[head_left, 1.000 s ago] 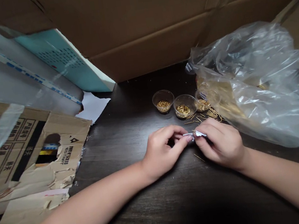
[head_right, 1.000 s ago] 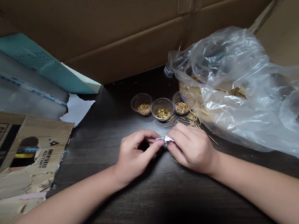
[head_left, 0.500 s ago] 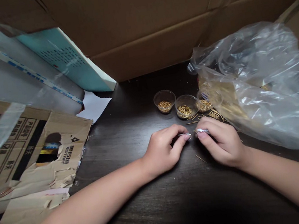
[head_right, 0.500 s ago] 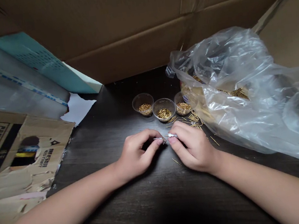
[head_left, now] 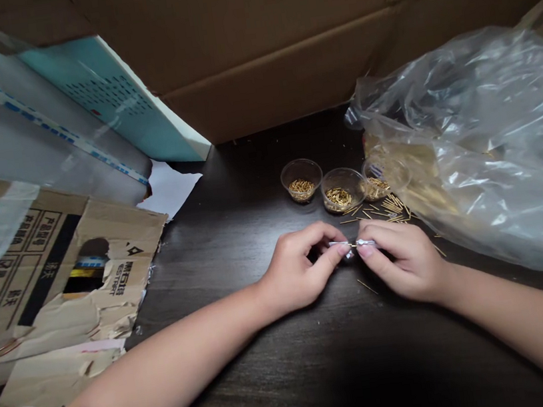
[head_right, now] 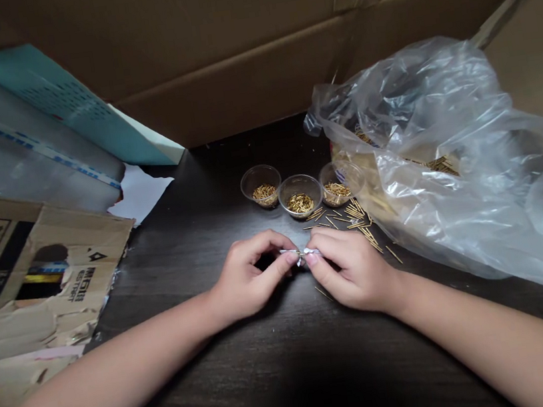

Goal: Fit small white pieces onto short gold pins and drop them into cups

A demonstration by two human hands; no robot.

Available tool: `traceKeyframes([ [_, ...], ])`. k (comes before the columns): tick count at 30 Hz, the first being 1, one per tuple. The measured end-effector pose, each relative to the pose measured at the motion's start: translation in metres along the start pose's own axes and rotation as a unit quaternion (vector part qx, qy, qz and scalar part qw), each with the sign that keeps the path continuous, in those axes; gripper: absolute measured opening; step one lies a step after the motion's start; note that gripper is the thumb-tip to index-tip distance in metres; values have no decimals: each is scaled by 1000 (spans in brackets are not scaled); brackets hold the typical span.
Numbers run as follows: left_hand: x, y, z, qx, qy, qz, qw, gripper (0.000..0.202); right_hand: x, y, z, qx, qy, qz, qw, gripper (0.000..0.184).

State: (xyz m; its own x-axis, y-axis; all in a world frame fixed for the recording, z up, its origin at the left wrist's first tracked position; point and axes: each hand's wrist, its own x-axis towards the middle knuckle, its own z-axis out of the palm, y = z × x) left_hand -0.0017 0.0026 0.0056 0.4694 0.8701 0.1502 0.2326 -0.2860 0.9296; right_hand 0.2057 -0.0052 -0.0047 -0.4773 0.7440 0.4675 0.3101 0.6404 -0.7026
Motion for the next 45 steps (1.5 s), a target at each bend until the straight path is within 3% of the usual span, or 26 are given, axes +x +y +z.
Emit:
traceKeyframes([
  [16,-1,0,0,-26,-9,-7,1000,13,2,1,-3,33,-25,11,999,20],
  [24,4,1,1,-211,-49,-112,970,27,1,3,-5,82,-42,39,995,23],
  [31,6,2,0,-257,-64,-131,955,30,3,2,-5,91,-44,37,994,22],
  [38,3,0,0,-201,-52,-109,972,27,5,0,-5,76,-54,43,995,25],
  [45,-3,2,-5,9,-26,15,1000,12,4,1,-6,24,-81,15,996,22],
])
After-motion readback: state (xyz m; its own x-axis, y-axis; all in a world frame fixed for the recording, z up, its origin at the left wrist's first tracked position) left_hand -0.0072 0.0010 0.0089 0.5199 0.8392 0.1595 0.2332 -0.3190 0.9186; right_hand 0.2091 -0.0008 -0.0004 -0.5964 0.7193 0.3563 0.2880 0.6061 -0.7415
